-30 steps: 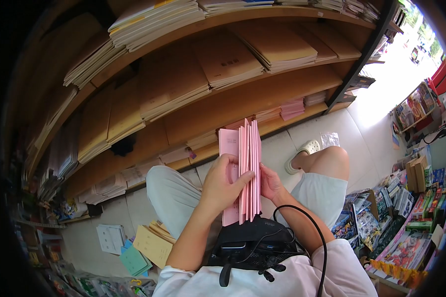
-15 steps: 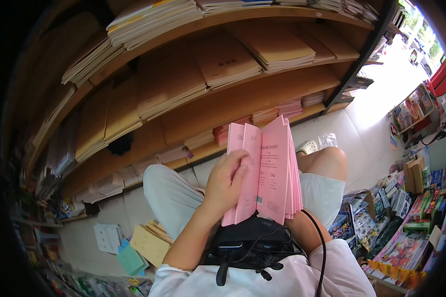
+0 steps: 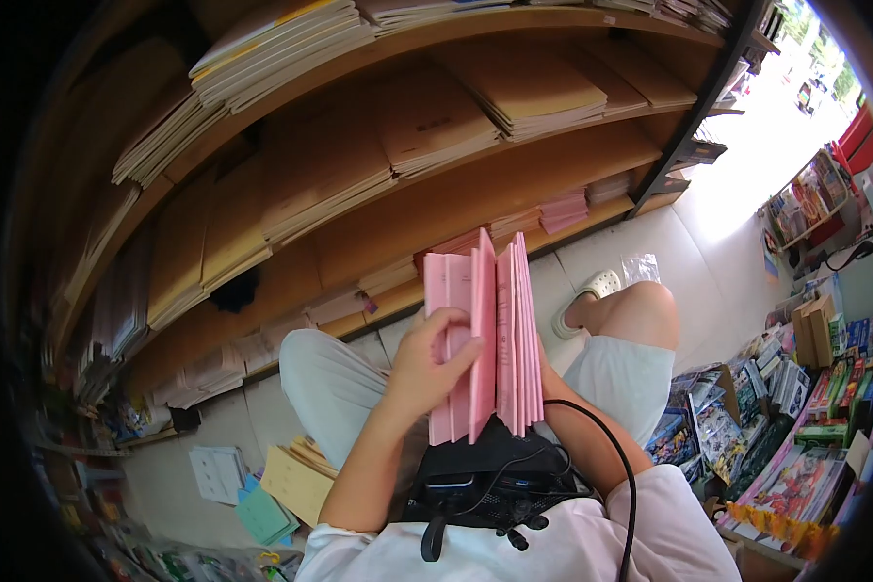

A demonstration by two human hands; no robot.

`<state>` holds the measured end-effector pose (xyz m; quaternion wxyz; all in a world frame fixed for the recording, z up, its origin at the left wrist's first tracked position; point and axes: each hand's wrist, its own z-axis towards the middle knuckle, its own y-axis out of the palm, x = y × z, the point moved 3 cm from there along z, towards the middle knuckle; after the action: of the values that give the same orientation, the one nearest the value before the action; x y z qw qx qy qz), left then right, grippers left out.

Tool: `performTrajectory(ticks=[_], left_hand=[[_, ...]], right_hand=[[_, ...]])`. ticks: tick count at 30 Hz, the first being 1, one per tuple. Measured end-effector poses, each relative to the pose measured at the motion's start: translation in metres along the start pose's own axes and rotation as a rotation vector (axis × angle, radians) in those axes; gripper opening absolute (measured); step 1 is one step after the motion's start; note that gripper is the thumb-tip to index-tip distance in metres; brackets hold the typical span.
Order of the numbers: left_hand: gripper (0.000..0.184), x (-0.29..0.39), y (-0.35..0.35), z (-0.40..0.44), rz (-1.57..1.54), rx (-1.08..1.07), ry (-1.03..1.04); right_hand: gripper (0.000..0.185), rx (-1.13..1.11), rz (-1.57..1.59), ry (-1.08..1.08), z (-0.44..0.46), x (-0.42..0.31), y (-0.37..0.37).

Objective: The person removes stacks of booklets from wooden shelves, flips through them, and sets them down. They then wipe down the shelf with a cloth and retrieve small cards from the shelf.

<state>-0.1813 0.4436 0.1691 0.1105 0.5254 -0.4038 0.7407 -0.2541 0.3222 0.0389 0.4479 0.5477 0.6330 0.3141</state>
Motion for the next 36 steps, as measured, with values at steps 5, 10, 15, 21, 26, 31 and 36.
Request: performTrajectory(ticks=[5, 10, 15, 21, 26, 31, 36], left_hand=[[0.023, -0.036, -0.011, -0.004, -0.307, 0.109, -0.078], [0.032, -0.028, -0.016, -0.007, -0.305, 0.248, -0.064], [0.03, -0.027, -0.017, -0.007, -0.226, 0.212, 0.0], [0.026, -0.029, -0.021, -0.007, -0.214, 0.225, -0.091], [0.028, -0.016, -0.016, -0.007, -0.355, 0.215, -0.097], [0.033, -0.005, -0.015, -0.003, -0.25, 0.251, -0.059], [0.036, 0.003, -0.009, -0.002, -0.185, 0.157, -0.03]], right_hand=[[0.042, -0.154, -0.003, 0.062, -0.003, 0.0, 0.004], [0.042, -0.119, -0.048, 0.033, -0.001, 0.002, -0.003], [0.041, -0.092, -0.074, 0.017, -0.002, 0.003, -0.009], [0.041, -0.068, -0.107, 0.008, -0.01, 0.001, -0.015], [0.041, -0.048, -0.131, -0.001, -0.011, 0.002, -0.019], [0.04, -0.009, -0.187, -0.033, -0.02, 0.0, -0.019], [0.041, -0.016, -0.198, -0.035, -0.027, -0.002, -0.001]])
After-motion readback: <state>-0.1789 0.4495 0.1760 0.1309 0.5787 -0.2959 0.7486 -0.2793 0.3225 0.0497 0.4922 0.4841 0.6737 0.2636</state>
